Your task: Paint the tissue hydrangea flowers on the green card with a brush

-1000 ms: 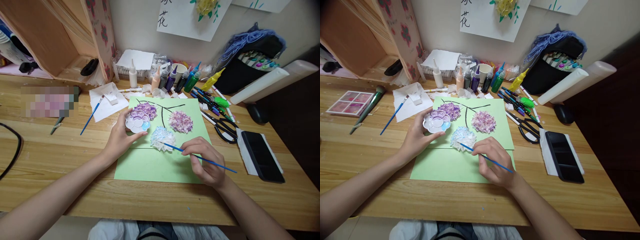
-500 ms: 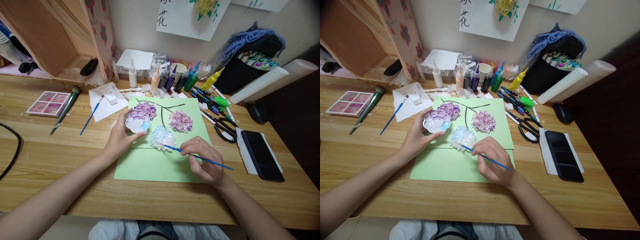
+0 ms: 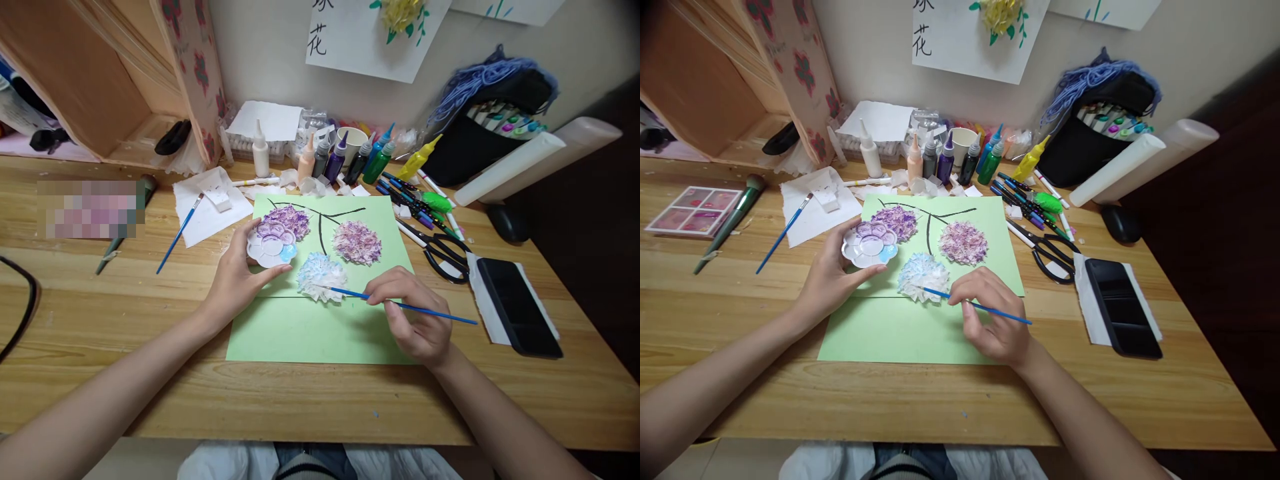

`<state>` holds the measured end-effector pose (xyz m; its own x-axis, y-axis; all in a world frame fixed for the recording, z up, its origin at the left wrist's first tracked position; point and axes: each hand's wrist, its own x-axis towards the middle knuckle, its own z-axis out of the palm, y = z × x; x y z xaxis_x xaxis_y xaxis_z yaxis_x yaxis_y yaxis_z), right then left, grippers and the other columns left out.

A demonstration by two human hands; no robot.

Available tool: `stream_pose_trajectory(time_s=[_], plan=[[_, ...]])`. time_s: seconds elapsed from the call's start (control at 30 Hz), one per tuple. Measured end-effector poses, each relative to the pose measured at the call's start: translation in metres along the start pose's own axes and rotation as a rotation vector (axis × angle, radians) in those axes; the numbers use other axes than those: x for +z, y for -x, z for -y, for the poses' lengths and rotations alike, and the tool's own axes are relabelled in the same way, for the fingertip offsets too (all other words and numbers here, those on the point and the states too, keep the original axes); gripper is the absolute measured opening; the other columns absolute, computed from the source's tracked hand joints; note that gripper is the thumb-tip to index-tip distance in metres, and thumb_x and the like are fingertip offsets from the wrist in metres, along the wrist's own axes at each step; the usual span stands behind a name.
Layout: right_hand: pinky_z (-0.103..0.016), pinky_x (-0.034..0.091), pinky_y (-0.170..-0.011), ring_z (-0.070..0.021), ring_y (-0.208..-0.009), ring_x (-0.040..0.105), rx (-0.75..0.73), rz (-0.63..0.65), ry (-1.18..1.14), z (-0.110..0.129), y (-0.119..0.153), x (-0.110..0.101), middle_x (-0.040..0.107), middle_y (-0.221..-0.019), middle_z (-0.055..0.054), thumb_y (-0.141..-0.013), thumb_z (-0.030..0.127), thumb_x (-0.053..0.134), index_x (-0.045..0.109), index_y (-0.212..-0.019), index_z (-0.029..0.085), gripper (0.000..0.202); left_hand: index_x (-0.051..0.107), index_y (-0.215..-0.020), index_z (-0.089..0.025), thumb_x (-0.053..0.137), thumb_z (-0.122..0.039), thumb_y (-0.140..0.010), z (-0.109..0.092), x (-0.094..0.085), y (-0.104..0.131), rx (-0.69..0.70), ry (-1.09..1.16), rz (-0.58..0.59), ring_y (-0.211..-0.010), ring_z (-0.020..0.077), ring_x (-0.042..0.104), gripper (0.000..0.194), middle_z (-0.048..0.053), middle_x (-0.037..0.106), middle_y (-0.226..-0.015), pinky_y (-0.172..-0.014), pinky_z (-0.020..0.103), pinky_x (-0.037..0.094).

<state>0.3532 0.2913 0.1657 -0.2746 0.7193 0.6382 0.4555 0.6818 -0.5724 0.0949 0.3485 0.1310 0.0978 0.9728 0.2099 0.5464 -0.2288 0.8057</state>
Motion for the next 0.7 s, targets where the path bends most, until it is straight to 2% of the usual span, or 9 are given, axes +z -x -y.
stream_pose_trajectory(time_s=[0.13, 0.27, 0.4, 0.53, 0.7], plan=[[-0.032, 0.049, -0.057, -0.0175, -0.062, 0.062, -0.012, 0.031, 0.015, 0.0001, -0.0003, 0.0004, 0.066, -0.069, -0.004, -0.083, 0.009, 0.048, 0.061, -0.082, 0.022, 0.019, 0.042, -0.138, -0.025, 0.079, -0.043, -0.073, -0.0005, -0.0002, 0.0003, 0.000, -0.023, 0.004, -0.125, 0.0307, 0.056, 0.077, 0.012, 0.051, -0.144, -0.088, 0.040, 0.056], [-0.032, 0.049, -0.057, -0.0176, -0.062, 0.061, 0.011, -0.048, 0.005, 0.0007, 0.0007, 0.0000, 0.066, -0.070, -0.003, -0.084, 0.009, 0.048, 0.063, -0.082, 0.022, 0.020, 0.041, -0.138, -0.027, 0.078, -0.044, -0.074, -0.0003, -0.0009, 0.0002, 0.027, -0.032, 0.011, -0.122, 0.0299, 0.057, 0.076, 0.012, 0.053, -0.141, -0.088, 0.041, 0.056], [-0.034, 0.053, -0.062, -0.0199, -0.071, 0.067, 0.057, -0.082, -0.061, 0.0008, 0.0030, 0.0004, 0.070, -0.077, -0.004, -0.088, 0.011, 0.049, 0.066, -0.090, 0.023, 0.021, 0.040, -0.139, -0.027, 0.079, -0.043, -0.074, 0.0000, -0.0017, 0.0015, 0.131, -0.086, 0.024, -0.127, 0.0303, 0.055, 0.078, 0.011, 0.055, -0.140, -0.102, 0.047, 0.049], [-0.035, 0.056, -0.071, -0.0217, -0.084, 0.070, 0.087, 0.009, -0.075, -0.0009, 0.0043, 0.0034, 0.073, -0.089, -0.007, -0.091, 0.013, 0.049, 0.066, -0.101, 0.023, 0.022, 0.036, -0.142, -0.029, 0.080, -0.046, -0.072, -0.0001, -0.0024, 0.0038, 0.260, -0.118, 0.051, -0.128, 0.0306, 0.055, 0.085, 0.012, 0.054, -0.141, -0.103, 0.047, 0.049], [-0.035, 0.055, -0.074, -0.0203, -0.084, 0.068, 0.104, 0.095, -0.066, -0.0023, 0.0048, 0.0060, 0.073, -0.090, -0.007, -0.094, 0.015, 0.047, 0.065, -0.101, 0.022, 0.020, 0.034, -0.144, -0.029, 0.079, -0.047, -0.072, -0.0007, -0.0034, 0.0051, 0.330, -0.116, 0.060, -0.123, 0.0292, 0.058, 0.087, 0.012, 0.055, -0.141, -0.100, 0.043, 0.051]])
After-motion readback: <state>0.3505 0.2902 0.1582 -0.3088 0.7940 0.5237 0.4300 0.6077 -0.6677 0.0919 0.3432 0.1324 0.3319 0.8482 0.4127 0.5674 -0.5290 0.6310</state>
